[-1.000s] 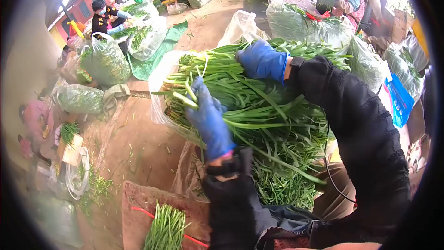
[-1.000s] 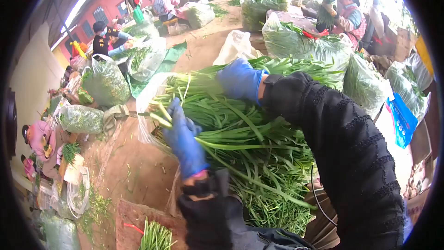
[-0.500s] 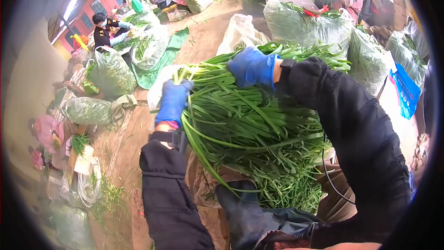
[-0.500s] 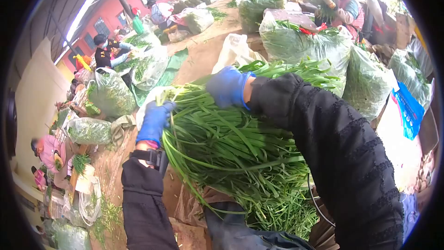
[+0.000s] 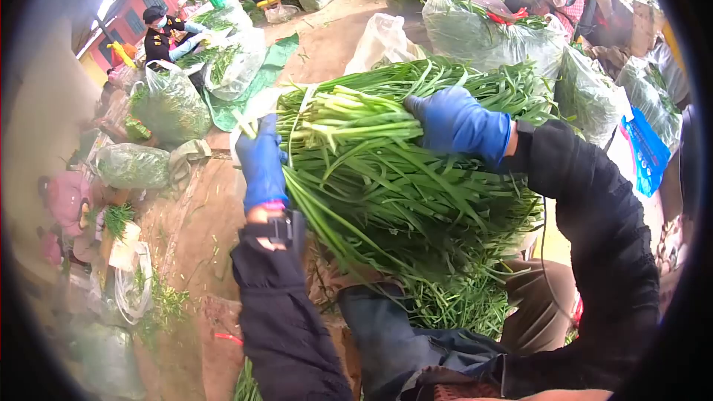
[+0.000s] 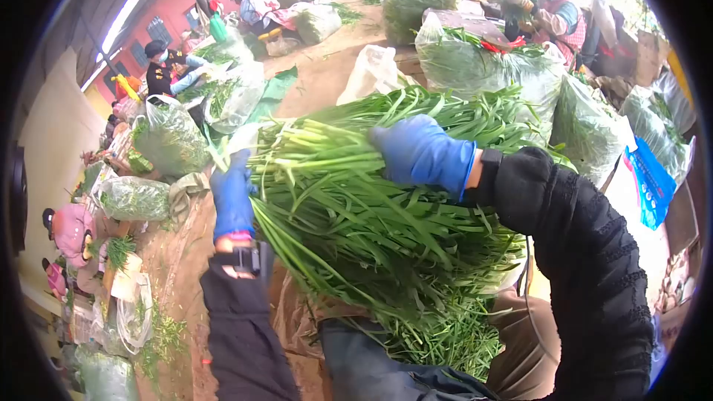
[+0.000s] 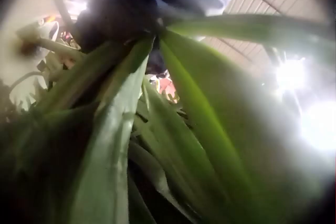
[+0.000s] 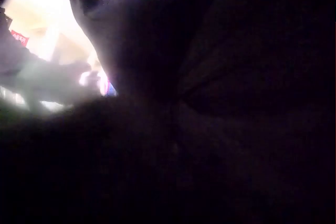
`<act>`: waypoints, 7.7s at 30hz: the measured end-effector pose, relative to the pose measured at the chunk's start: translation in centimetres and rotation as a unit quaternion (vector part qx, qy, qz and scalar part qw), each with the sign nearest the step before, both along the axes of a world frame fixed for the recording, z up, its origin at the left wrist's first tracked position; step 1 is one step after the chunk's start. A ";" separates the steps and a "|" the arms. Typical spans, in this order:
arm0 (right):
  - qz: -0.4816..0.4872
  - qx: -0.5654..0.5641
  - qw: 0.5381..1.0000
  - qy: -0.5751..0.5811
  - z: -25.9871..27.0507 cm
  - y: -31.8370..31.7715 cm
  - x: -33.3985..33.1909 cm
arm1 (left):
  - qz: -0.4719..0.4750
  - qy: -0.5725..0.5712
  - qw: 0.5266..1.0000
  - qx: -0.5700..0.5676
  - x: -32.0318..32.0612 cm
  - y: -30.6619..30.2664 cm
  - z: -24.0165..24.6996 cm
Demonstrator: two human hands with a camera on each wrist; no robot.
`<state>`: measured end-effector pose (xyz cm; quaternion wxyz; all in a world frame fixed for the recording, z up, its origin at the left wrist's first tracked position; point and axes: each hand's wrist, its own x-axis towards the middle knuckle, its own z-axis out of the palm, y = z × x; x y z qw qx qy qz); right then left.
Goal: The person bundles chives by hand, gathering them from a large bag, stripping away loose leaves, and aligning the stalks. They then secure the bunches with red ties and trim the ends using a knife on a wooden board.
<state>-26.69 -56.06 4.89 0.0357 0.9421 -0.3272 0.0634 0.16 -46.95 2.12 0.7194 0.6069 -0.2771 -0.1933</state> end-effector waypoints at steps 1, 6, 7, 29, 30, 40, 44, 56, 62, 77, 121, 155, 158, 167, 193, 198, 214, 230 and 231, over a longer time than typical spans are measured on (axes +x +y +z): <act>-0.005 0.021 0.999 -0.039 0.3 0.0 0.0 | 0.002 -0.007 1.000 0.001 -0.9 1.4 0.6; 0.025 0.056 0.995 -0.085 0.9 -0.6 -0.2 | -0.040 0.222 0.969 -0.102 -9.7 8.6 0.8; 0.031 0.054 0.994 -0.086 1.1 -0.4 0.0 | -0.063 0.222 0.970 -0.080 -11.3 9.2 -0.4; 0.250 -0.114 0.961 -0.016 5.9 5.5 -2.5 | -0.073 0.432 0.870 -0.226 -15.2 5.9 -6.3; 0.253 -0.114 0.961 -0.013 6.6 5.4 -1.8 | -0.061 0.441 0.872 -0.202 -15.2 5.9 -6.0; 0.109 0.029 0.982 0.154 4.8 5.1 5.6 | -0.053 0.440 0.872 -0.207 -16.2 7.3 -4.4; 0.317 -0.087 0.944 0.026 -0.3 5.5 3.8 | -0.081 0.433 0.863 -0.247 -16.3 7.0 -5.6; 0.314 0.083 0.934 -0.151 4.0 4.6 4.0 | -0.133 0.496 0.814 -0.272 -15.0 6.4 -8.7; 0.227 0.031 0.973 -0.018 2.6 2.2 9.3 | -0.085 0.481 0.819 -0.301 -15.4 5.4 -12.1; 0.318 0.178 0.931 -0.021 -0.2 2.2 10.4 | -0.113 0.391 0.890 -0.208 -15.4 9.7 -5.9; 0.199 0.655 0.696 -0.217 1.1 5.7 5.2 | -0.081 0.322 0.918 -0.216 -15.9 9.2 -10.9; 0.049 0.150 0.968 -0.196 1.7 -4.7 21.1 | -0.534 0.313 0.404 -0.674 -8.5 14.5 -4.7; 0.130 0.092 0.974 -0.159 -3.9 -6.2 22.6 | -0.560 0.355 0.453 -0.596 -9.2 12.6 -5.9; 0.248 0.226 0.926 -0.173 3.3 1.2 14.1 | -0.324 0.458 0.697 -0.446 -15.1 13.2 -5.5; 0.089 0.645 0.721 -0.239 0.2 31.5 -20.2 | -0.450 0.273 0.848 -0.072 -32.0 27.7 0.3; 0.019 0.450 0.887 -0.104 3.6 30.8 -23.5 | -0.494 0.263 0.828 -0.027 -33.1 28.2 -0.4; 0.288 0.433 0.854 0.011 4.9 26.3 -19.6 | -0.601 0.078 0.795 0.021 -36.3 28.8 1.2; 0.249 0.427 0.849 -0.188 4.3 26.4 -20.4 | -0.547 0.168 0.819 0.041 -34.7 27.1 -1.7; 0.235 0.466 0.827 -0.212 4.4 26.4 -20.0 | -0.549 0.158 0.820 0.021 -34.9 27.1 -1.1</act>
